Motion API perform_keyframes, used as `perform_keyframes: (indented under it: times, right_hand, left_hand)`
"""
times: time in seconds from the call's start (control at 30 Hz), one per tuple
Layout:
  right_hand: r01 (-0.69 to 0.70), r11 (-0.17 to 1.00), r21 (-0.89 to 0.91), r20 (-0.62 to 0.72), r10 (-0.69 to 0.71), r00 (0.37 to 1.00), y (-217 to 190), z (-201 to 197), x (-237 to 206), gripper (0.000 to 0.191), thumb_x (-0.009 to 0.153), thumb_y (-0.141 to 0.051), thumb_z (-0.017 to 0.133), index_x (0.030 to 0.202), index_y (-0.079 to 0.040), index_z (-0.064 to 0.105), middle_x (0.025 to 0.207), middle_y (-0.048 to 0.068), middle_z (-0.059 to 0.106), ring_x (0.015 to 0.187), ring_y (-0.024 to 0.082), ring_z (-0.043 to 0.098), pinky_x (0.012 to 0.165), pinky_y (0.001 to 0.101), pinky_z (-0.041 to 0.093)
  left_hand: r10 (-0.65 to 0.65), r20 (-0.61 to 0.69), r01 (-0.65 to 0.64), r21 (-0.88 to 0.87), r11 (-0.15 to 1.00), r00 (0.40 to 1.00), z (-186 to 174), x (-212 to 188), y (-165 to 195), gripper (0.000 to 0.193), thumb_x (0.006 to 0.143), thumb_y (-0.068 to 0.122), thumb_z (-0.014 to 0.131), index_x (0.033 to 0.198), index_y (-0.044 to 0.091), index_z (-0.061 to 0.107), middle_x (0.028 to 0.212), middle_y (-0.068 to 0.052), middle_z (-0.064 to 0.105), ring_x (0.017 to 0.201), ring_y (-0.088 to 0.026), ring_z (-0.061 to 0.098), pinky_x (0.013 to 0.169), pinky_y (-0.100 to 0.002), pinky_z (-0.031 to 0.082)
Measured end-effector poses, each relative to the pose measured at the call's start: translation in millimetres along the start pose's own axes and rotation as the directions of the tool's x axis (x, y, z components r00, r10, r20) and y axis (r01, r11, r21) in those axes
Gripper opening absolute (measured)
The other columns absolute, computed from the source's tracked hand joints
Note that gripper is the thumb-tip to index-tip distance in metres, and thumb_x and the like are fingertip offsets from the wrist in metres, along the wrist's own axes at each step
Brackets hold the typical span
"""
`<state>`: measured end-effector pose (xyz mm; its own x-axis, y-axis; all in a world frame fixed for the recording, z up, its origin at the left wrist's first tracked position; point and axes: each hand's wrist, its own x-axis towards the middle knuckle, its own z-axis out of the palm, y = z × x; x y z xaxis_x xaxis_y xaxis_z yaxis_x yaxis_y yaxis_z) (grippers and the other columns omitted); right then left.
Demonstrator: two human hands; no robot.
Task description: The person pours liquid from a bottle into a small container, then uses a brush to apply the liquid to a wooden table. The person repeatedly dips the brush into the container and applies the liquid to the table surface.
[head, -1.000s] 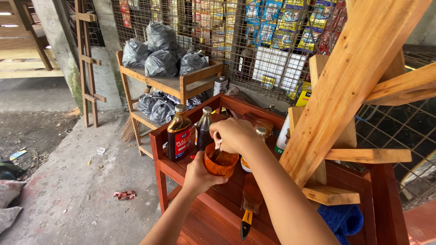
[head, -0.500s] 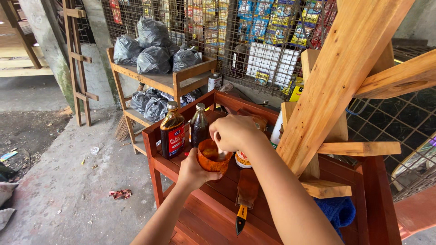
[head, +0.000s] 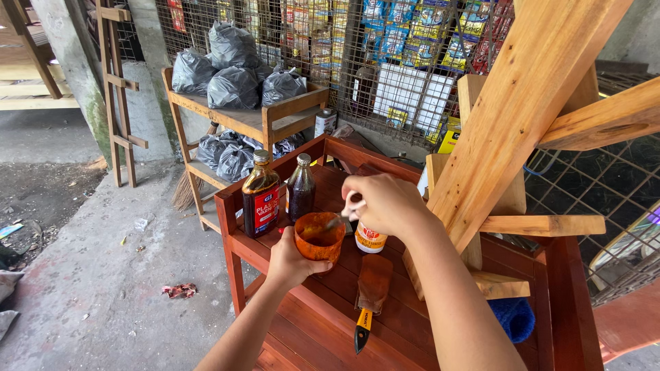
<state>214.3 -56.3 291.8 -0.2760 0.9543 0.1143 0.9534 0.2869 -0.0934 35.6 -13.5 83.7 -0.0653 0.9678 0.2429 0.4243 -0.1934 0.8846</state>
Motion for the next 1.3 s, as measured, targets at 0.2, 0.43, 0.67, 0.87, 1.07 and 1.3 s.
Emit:
perform_keyframes:
  times: [0.2,0.43,0.67,0.87,1.07,1.3]
  right_hand:
    - [0.010,1.000,-0.006,-0.021,-0.010,1.000,1,1,-10,0.024,0.087,-0.014,0.072,0.109,-0.023,0.071,0.109,-0.001,0.075,0.110,0.021,0.069,0.085,0.0419,0.057]
    - [-0.052,0.998,0.044,0.014,0.051,0.999,6,0,-21,0.025,0.089,-0.016,0.071,0.112,-0.023,0.069,0.111,-0.004,0.076,0.109,0.019,0.070,0.085,0.0401,0.055]
    - [-0.154,0.976,0.155,0.010,0.155,0.988,13,5,-34,0.023,0.092,-0.019,0.068,0.114,-0.024,0.066,0.110,-0.004,0.076,0.103,0.018,0.071,0.083,0.0392,0.056]
    - [-0.083,0.947,0.311,-0.146,0.134,0.980,28,35,-43,0.026,0.090,-0.012,0.068,0.115,-0.019,0.066,0.106,0.001,0.078,0.096,0.021,0.074,0.081,0.0388,0.057]
    - [0.080,0.840,0.536,-0.420,0.183,0.889,46,92,-57,0.028,0.090,-0.009,0.072,0.116,-0.010,0.063,0.108,0.008,0.078,0.100,0.021,0.076,0.079,0.0373,0.060]
    - [0.214,0.687,0.694,-0.570,0.343,0.747,36,170,-74,0.026,0.092,-0.008,0.068,0.117,-0.004,0.061,0.110,0.016,0.077,0.103,0.027,0.077,0.083,0.0343,0.064]
  left_hand:
    - [0.001,0.008,-0.001,0.011,1.000,1.000,-3,-3,5,0.085,0.047,0.028,0.101,0.115,0.003,0.055,0.114,-0.013,0.076,0.112,-0.025,0.073,0.098,-0.035,0.058]
    - [-0.001,0.022,0.000,0.055,0.998,1.000,-4,-4,14,0.086,0.046,0.026,0.102,0.115,0.005,0.056,0.112,-0.012,0.076,0.111,-0.025,0.073,0.096,-0.036,0.058]
    - [-0.005,0.026,0.004,0.038,0.999,1.000,-1,-4,13,0.083,0.045,0.026,0.102,0.111,0.006,0.056,0.112,-0.011,0.077,0.110,-0.025,0.073,0.095,-0.036,0.058]
    - [-0.027,0.024,0.026,0.039,0.999,0.999,0,-3,10,0.083,0.046,0.026,0.102,0.111,0.006,0.054,0.112,-0.011,0.076,0.111,-0.024,0.073,0.095,-0.036,0.058]
    - [-0.022,0.037,0.021,0.020,1.000,0.999,3,-1,4,0.084,0.047,0.029,0.102,0.110,0.005,0.052,0.114,-0.011,0.076,0.112,-0.024,0.072,0.097,-0.035,0.057]
    - [-0.072,0.048,0.068,0.071,0.995,0.996,5,5,-1,0.088,0.045,0.030,0.104,0.111,0.005,0.050,0.115,-0.013,0.074,0.113,-0.027,0.071,0.096,-0.036,0.058]
